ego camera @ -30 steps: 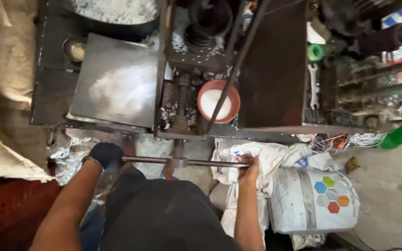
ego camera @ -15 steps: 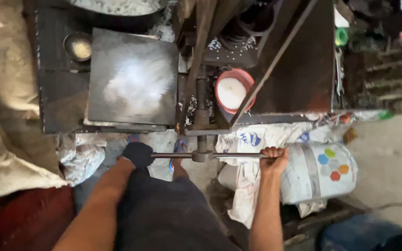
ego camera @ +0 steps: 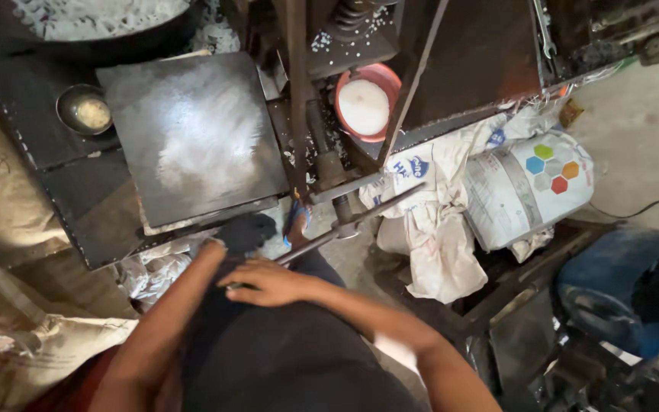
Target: The person operates a manual press machine, repeatedly placing a metal block into the press, actuating the lever, and removing the block. The person also uses a green bottle to pour liquid onto the machine and wipes the press area with a cloth.
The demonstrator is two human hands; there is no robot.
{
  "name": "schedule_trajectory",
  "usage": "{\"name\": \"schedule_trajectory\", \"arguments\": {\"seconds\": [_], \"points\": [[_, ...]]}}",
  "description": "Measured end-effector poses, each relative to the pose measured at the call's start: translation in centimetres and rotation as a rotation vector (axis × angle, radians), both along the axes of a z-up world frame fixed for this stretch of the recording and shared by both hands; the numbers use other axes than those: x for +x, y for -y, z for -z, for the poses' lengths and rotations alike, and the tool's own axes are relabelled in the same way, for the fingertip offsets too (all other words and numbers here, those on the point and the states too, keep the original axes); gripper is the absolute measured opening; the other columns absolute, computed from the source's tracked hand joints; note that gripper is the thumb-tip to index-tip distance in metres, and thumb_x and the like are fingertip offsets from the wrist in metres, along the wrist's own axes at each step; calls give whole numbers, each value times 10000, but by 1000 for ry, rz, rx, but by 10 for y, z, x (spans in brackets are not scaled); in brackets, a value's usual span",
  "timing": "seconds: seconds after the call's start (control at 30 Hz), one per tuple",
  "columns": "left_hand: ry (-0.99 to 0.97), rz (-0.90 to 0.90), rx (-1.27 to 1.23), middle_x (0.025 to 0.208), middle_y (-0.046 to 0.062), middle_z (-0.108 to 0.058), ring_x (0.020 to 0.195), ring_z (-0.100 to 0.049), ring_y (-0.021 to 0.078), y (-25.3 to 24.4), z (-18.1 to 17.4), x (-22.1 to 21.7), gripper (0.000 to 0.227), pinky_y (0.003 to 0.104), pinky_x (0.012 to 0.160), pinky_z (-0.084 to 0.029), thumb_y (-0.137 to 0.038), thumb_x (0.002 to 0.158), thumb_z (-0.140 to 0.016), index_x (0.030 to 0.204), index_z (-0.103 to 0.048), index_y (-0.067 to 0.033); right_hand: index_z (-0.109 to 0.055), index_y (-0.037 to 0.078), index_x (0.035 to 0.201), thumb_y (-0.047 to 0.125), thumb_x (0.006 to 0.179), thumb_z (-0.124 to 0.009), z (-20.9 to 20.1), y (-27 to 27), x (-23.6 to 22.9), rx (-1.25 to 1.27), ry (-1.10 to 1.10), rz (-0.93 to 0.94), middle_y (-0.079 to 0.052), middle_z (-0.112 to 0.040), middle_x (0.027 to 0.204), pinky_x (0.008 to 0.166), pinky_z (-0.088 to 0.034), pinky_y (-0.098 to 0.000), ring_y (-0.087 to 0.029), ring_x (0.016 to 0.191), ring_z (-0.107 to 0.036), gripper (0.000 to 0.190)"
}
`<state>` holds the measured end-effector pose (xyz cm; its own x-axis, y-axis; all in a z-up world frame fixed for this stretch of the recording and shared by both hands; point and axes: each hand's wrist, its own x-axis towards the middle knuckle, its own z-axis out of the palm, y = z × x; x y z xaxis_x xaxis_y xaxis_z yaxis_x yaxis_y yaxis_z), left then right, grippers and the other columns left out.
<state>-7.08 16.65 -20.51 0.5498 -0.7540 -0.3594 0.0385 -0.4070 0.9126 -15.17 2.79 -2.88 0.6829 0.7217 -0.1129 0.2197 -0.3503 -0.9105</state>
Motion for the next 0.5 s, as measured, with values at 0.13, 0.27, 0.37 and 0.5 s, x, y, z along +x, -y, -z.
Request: {"name": "schedule_trajectory", "arguments": {"seconds": [0.13,0.27,0.37,0.5], "points": [[-375,-504,-74,1057,56,-755,920,-695,130,-45,-55,26,355,312,773,-582,-238,941,-648,1234,-700,-45,-784,185,1128,358,956,-593,117,-48,11,-569,-60,-23,-92,-720,1209,1008,-477,-496,-320,1185,-639,310],[-307,-592,-54,990,59,-746,841,-677,141,-71,-87,33,355,318,744,-574,-232,945,-657,1239,-692,-36,-795,183,1081,327,898,-604,149,-38,23,-617,-11,-86,-79,-725,1199,943,-495,-501,-314,1153,-648,300],[-358,-625,-52,990,55,-736,828,-661,142,-73,-89,34,353,327,727,-564,-228,947,-661,1242,-690,-36,-748,115,1157,335,966,-639,104,-7,27,-234,-108,-44,-116,-749,1143,926,-545,-439,-311,1064,-702,311],[401,-318,-60,1081,138,-728,846,-678,208,-49,-93,66,392,338,780,-572,-242,917,-675,1259,-678,-49,-760,58,1078,229,1007,-686,16,43,57,127,-79,409,-115,-774,1075,877,-592,-344,-238,1000,-761,200]]}}
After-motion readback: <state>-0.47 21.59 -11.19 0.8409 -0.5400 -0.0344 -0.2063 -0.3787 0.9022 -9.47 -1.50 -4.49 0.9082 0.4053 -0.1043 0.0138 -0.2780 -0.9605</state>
